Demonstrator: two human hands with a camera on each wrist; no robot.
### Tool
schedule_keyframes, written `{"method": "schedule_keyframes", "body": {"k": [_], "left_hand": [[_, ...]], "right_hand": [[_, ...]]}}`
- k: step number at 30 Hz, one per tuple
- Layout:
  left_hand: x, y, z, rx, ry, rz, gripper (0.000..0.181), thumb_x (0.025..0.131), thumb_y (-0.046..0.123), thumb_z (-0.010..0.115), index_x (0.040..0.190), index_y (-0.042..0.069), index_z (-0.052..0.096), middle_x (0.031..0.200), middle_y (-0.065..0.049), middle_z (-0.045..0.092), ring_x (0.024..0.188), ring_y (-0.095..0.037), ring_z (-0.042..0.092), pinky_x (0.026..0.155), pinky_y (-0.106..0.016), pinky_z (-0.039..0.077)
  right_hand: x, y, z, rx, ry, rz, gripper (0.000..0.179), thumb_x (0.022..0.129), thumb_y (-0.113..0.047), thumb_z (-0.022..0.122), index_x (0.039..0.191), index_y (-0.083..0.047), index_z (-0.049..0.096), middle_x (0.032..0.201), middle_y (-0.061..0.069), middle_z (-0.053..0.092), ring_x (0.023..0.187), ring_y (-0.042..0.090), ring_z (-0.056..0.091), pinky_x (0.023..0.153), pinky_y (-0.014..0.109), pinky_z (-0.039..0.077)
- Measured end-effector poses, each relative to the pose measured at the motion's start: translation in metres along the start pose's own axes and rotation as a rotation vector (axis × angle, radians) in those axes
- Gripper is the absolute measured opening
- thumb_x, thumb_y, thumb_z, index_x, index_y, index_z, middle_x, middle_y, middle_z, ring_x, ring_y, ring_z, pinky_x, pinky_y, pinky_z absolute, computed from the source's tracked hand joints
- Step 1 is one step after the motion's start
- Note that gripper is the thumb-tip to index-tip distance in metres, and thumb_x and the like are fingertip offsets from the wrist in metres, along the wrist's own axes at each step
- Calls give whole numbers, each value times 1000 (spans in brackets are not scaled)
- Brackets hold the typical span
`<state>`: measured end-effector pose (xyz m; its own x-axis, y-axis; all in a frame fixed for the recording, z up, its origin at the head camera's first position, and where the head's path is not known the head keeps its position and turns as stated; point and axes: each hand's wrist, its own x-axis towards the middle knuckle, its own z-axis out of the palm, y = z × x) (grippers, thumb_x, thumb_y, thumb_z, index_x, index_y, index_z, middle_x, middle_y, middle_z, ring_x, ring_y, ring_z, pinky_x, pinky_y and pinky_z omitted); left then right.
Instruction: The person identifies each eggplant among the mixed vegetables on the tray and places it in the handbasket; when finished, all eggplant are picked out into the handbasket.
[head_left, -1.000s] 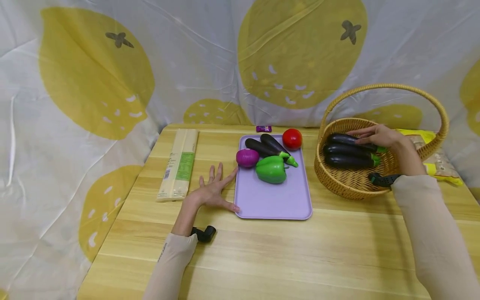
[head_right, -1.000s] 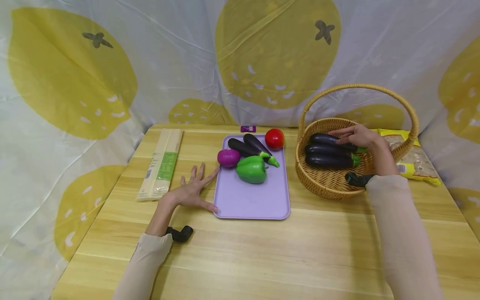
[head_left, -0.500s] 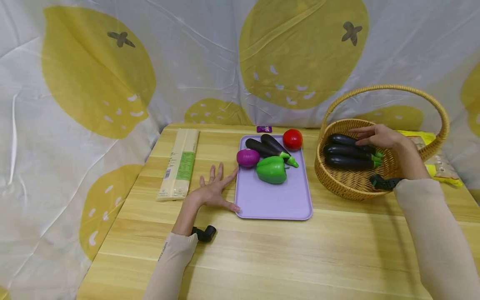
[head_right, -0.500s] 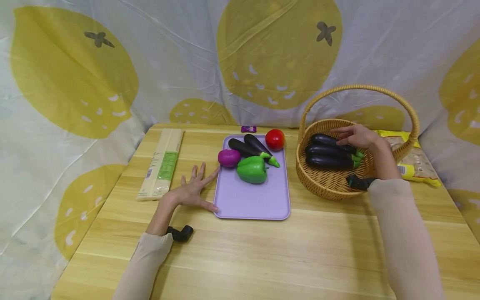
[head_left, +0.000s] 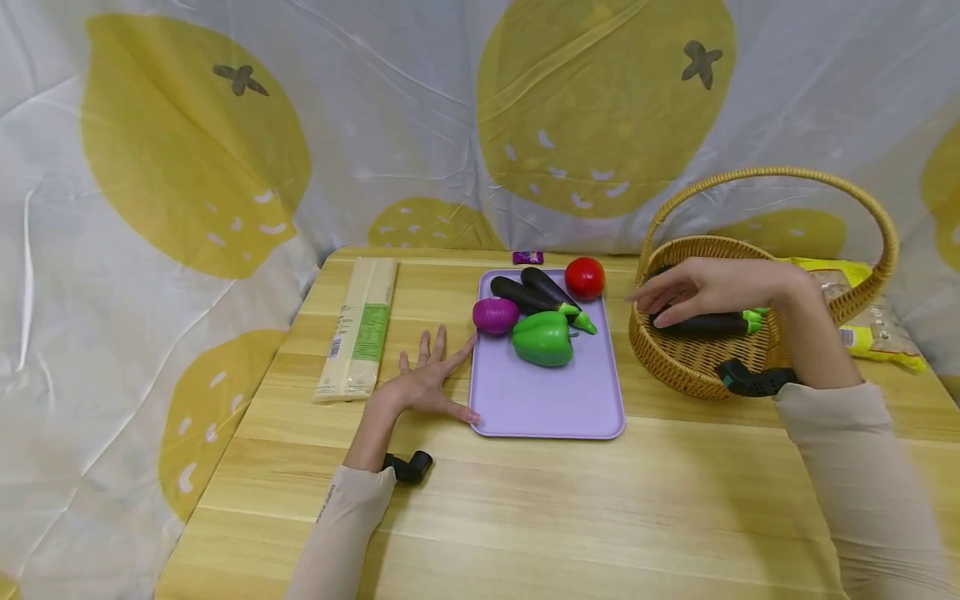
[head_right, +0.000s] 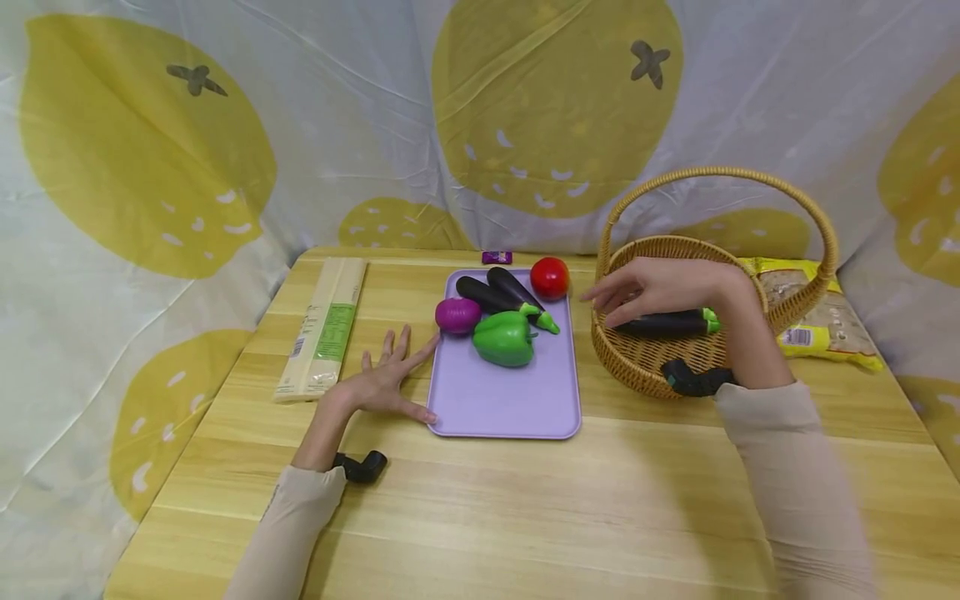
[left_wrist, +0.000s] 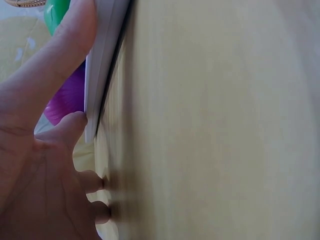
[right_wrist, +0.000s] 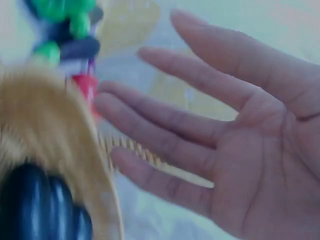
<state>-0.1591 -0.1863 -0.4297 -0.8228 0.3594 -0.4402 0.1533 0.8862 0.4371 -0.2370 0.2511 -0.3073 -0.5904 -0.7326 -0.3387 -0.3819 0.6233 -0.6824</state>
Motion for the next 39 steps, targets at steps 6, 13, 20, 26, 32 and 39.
{"method": "schedule_keyframes", "body": {"k": [6, 13, 20, 26, 32, 39], "left_hand": [[-1, -1, 0, -6, -1, -3, 128, 75, 61, 86, 166, 40, 0, 168, -17, -32, 154, -43, -33, 117, -78, -16], [1, -1, 1, -15, 0, 7, 128, 74, 63, 86, 166, 39, 0, 168, -18, -32, 154, -44, -33, 117, -78, -16], [-1, 0, -1, -19, -2, 4, 127, 75, 61, 86, 166, 38, 0, 168, -18, -31, 154, -44, -32, 117, -78, -16], [-1, -2, -1, -10, -4, -1, 127, 75, 62, 86, 166, 38, 0, 168, -18, -31, 154, -44, -32, 117, -78, -16], [0, -3, 1, -12, -10, -6, 126, 76, 62, 85, 166, 40, 0, 168, -17, -32, 154, -42, -33, 117, -77, -17], [-1, -2, 2, -18, -6, 3, 126, 76, 61, 85, 166, 39, 0, 168, -17, -32, 154, -42, -34, 118, -76, -18]], "right_hand": [[56, -21, 14, 10, 149, -68, 56, 104, -22, 65, 156, -16, 48, 152, 12, 57, 140, 35, 54, 110, 50, 49], [119, -19, 30, 103, 291, -70, 60, 105, -14, 59, 161, -15, 38, 162, 23, 42, 147, 45, 43, 118, 58, 41], [161, -8, 45, 166, 406, 29, 58, 106, -12, 56, 160, -5, 36, 165, 27, 33, 149, 51, 36, 125, 55, 32], [177, -10, 52, 160, 407, 59, 55, 105, -8, 55, 158, -5, 41, 167, 24, 32, 149, 48, 39, 125, 53, 33], [190, -10, 57, 116, 402, 98, 55, 103, -6, 55, 157, -4, 42, 163, 27, 37, 124, 37, 48, 107, 44, 41], [199, -8, 61, 57, 435, 166, 55, 103, -5, 55, 156, -3, 43, 142, 32, 55, 113, 36, 50, 100, 46, 42]]}}
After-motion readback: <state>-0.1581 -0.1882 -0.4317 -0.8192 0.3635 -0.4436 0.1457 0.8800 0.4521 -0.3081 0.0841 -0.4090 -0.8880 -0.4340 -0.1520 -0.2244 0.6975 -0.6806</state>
